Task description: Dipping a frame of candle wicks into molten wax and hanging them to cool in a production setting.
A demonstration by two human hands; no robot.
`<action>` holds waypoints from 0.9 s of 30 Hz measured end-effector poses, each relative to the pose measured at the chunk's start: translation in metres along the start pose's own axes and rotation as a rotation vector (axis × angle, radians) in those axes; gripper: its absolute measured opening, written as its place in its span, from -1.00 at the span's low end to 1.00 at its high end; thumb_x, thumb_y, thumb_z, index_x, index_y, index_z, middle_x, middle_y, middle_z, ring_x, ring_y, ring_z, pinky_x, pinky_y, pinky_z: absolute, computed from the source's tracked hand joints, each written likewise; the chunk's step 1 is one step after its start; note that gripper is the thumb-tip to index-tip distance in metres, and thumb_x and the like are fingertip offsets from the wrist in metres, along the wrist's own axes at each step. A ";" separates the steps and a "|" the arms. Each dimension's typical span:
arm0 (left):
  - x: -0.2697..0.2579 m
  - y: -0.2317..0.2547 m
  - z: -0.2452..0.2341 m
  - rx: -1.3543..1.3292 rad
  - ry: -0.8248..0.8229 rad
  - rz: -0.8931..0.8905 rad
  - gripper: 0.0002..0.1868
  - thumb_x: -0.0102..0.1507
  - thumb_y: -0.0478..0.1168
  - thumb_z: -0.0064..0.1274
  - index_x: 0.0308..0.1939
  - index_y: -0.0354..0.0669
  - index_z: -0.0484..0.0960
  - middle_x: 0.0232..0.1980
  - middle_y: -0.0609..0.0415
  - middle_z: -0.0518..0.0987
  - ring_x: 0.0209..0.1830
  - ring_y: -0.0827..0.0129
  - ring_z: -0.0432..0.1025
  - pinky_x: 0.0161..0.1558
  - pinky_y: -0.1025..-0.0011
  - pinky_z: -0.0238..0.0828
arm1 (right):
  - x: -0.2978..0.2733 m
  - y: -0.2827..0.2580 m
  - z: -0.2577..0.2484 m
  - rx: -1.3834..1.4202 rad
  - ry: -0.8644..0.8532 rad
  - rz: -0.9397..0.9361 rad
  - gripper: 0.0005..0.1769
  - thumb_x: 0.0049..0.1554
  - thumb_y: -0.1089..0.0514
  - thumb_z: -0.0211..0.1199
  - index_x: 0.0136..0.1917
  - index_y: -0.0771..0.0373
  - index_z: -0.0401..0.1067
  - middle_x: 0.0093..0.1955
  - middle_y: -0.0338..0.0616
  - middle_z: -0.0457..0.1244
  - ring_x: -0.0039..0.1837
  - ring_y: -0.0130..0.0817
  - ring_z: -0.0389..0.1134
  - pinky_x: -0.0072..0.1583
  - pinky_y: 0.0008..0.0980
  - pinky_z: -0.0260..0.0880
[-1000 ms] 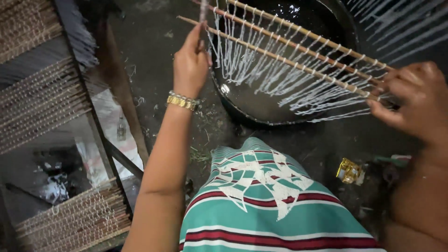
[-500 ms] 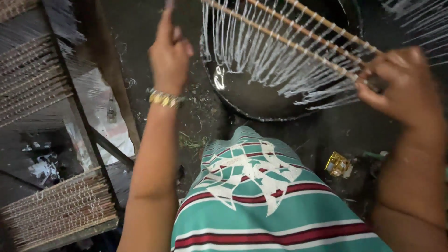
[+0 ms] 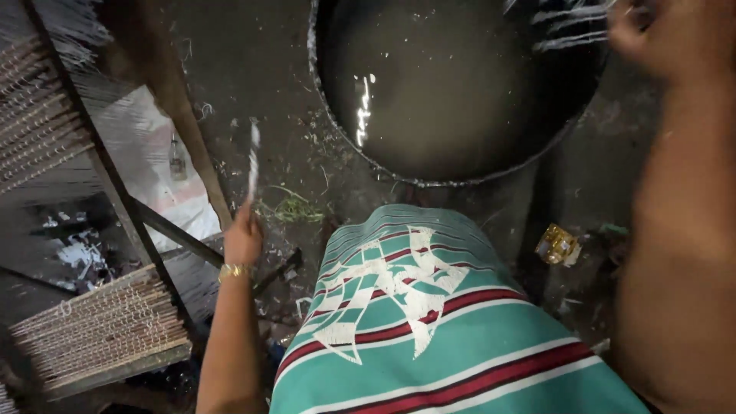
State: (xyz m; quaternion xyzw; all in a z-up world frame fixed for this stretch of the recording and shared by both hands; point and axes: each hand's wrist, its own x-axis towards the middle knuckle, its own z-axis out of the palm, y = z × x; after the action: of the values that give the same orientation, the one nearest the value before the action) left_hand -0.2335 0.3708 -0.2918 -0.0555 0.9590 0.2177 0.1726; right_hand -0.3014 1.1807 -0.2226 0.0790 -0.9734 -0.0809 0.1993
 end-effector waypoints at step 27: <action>-0.084 -0.056 0.112 -0.051 -0.285 -0.410 -0.54 0.40 -0.21 -0.15 0.41 0.08 0.45 0.20 -0.14 0.63 0.29 -0.04 0.45 0.28 0.00 0.40 | -0.108 -0.244 0.080 0.569 -0.161 0.180 -0.71 0.05 -0.10 0.47 -0.11 0.10 0.54 -0.03 -0.17 0.32 0.14 -0.02 0.32 0.12 -0.07 0.33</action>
State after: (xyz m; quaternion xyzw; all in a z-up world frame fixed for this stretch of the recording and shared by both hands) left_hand -0.1101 0.3724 -0.3787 -0.2218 0.8880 0.2079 0.3451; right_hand -0.2060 0.9732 -0.3818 0.0385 -0.9727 0.2068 0.0978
